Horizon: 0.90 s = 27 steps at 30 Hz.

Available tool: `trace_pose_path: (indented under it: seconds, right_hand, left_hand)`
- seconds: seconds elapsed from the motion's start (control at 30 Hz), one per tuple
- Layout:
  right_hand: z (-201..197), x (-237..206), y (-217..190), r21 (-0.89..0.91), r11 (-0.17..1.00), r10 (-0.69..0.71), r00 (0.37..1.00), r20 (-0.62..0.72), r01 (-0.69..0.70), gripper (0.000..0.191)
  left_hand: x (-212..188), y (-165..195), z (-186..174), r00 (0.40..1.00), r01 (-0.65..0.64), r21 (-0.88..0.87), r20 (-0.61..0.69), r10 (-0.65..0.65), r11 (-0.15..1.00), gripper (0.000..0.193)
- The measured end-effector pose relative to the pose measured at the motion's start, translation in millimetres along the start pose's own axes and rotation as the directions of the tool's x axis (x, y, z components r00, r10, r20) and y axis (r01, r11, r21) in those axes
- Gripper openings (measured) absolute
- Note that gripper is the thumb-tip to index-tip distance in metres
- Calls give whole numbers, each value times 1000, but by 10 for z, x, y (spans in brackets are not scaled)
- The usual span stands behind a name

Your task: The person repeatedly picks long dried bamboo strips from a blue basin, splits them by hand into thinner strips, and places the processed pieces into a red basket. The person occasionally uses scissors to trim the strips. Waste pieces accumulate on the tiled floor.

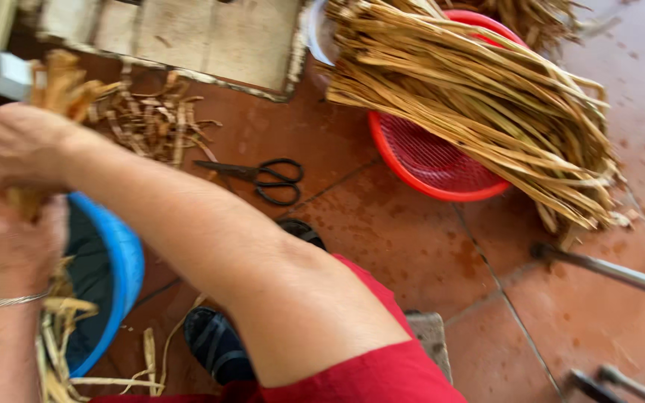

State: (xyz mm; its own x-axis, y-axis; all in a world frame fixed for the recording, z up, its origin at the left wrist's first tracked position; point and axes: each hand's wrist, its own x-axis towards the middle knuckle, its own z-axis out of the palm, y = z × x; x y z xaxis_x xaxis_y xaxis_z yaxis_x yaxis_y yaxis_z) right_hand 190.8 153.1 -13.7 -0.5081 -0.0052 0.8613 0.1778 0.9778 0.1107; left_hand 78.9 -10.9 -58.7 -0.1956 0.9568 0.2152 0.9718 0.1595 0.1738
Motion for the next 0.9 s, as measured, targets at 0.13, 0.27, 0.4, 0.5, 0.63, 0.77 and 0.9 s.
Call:
trace_pose_path:
  seconds: [0.13,0.27,0.4,0.5,0.63,0.77,0.9]
  right_hand:
    - [24,-90,200,-34,998,-20,763,646,55,19]
    - [-23,-189,424,-82,996,31,848,529,15,10]
    - [-91,-258,683,-51,999,15,807,590,19,18]
    - [-173,-293,830,-70,997,70,809,584,-35,20]
    - [-259,-252,854,-79,997,58,807,587,-14,9]
    - [-250,-76,720,-132,991,72,768,636,17,22]
    - [-260,59,588,-143,988,143,687,713,-56,17]
  left_hand:
    - [-8,117,-13,999,-2,-32,-34,1,999,36]
    - [18,101,6,996,87,-178,37,-82,980,30]
    - [53,0,27,967,223,-241,175,-184,944,31]
    - [8,-124,139,945,308,-408,239,-225,860,33]
    - [-164,-368,345,983,174,-127,82,-164,977,40]
    - [-313,-614,398,993,112,11,29,-112,994,47]
    - [-374,-737,332,993,120,-7,4,-120,993,40]
